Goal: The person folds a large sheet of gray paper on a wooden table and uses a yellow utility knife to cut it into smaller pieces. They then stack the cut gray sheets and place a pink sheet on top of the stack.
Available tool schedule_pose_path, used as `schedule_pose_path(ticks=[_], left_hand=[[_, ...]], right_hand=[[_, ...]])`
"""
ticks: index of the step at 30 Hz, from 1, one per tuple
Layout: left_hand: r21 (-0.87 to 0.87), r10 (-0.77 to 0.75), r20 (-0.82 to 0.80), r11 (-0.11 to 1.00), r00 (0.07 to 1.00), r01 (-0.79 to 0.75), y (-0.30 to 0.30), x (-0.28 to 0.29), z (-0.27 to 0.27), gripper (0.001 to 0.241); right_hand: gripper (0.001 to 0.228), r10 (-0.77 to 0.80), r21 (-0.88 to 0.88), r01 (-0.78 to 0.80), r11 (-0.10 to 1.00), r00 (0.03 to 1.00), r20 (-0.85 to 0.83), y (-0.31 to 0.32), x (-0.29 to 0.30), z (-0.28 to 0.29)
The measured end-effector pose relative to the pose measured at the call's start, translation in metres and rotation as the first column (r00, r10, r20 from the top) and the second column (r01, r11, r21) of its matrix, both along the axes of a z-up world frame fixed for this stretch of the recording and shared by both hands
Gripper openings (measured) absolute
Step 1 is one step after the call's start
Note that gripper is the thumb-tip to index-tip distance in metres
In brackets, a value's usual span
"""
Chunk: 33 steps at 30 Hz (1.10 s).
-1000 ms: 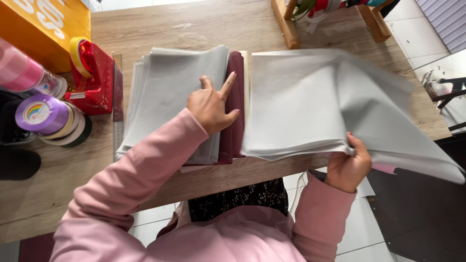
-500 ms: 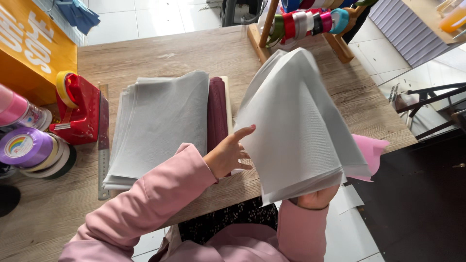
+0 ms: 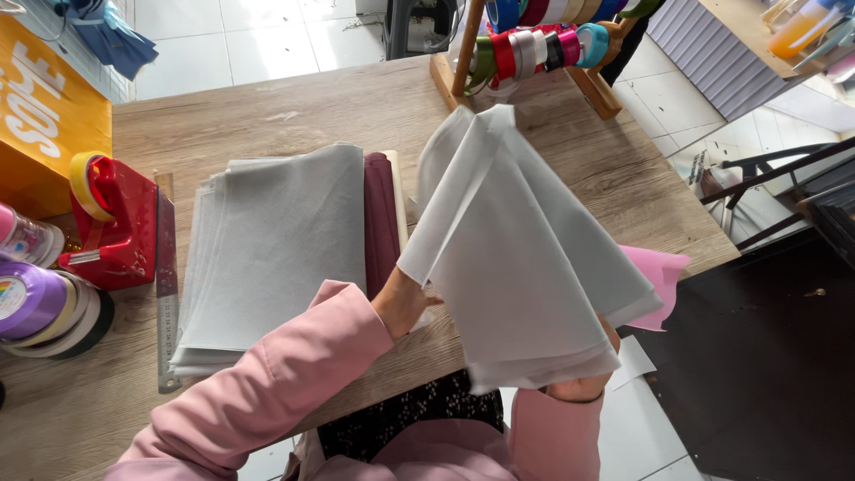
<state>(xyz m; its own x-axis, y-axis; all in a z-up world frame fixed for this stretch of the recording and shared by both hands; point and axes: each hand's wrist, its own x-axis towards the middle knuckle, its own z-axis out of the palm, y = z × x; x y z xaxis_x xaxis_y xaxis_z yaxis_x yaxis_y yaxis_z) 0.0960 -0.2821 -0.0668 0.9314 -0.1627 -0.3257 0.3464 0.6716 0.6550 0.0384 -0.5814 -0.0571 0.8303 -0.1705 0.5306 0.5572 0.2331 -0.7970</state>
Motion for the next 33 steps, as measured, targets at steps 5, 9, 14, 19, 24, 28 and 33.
schedule_pose_path(ticks=[5, 9, 14, 19, 24, 28, 33], left_hand=[[0.369, 0.254, 0.193, 0.876, 0.948, -0.310, -0.007, -0.025, 0.134, 0.124], [0.615, 0.090, 0.689, 0.452, 0.720, -0.646, 0.015, -0.035, 0.161, 0.132], [0.697, -0.519, 0.625, 0.035, 0.583, -0.717, 0.002, -0.043, 0.186, 0.109], [0.824, -0.919, 0.138, -0.100, 0.368, -0.558, -0.026, -0.045, 0.113, 0.092], [0.816, -0.918, -0.093, -0.292, 0.386, -0.498, -0.031, -0.044, 0.059, 0.099], [0.830, -0.920, -0.090, -0.280, 0.380, -0.482, -0.033, -0.043, 0.061, 0.097], [0.847, -0.934, -0.079, -0.247, 0.349, -0.470, -0.032, -0.046, 0.073, 0.096]], right_hand=[[0.039, -0.131, -0.541, 0.063, 0.838, 0.987, -0.088, -0.009, 0.011, 0.036], [0.042, -0.349, -0.798, 0.045, 0.602, 0.913, -0.211, -0.055, 0.059, -0.092], [0.041, -0.390, -0.464, 0.060, 0.884, 0.641, -0.660, -0.008, 0.052, -0.037], [0.036, -0.444, -0.601, -0.121, 0.790, 0.562, -0.698, 0.006, 0.052, -0.013], [0.058, -0.383, -0.491, 0.019, 0.871, 0.652, -0.654, 0.028, 0.030, 0.058], [0.068, -0.549, -0.310, 0.456, 0.835, 0.644, -0.533, 0.014, 0.044, 0.060], [0.046, -0.592, -0.429, 0.483, 0.763, 0.789, -0.165, 0.019, 0.029, 0.087]])
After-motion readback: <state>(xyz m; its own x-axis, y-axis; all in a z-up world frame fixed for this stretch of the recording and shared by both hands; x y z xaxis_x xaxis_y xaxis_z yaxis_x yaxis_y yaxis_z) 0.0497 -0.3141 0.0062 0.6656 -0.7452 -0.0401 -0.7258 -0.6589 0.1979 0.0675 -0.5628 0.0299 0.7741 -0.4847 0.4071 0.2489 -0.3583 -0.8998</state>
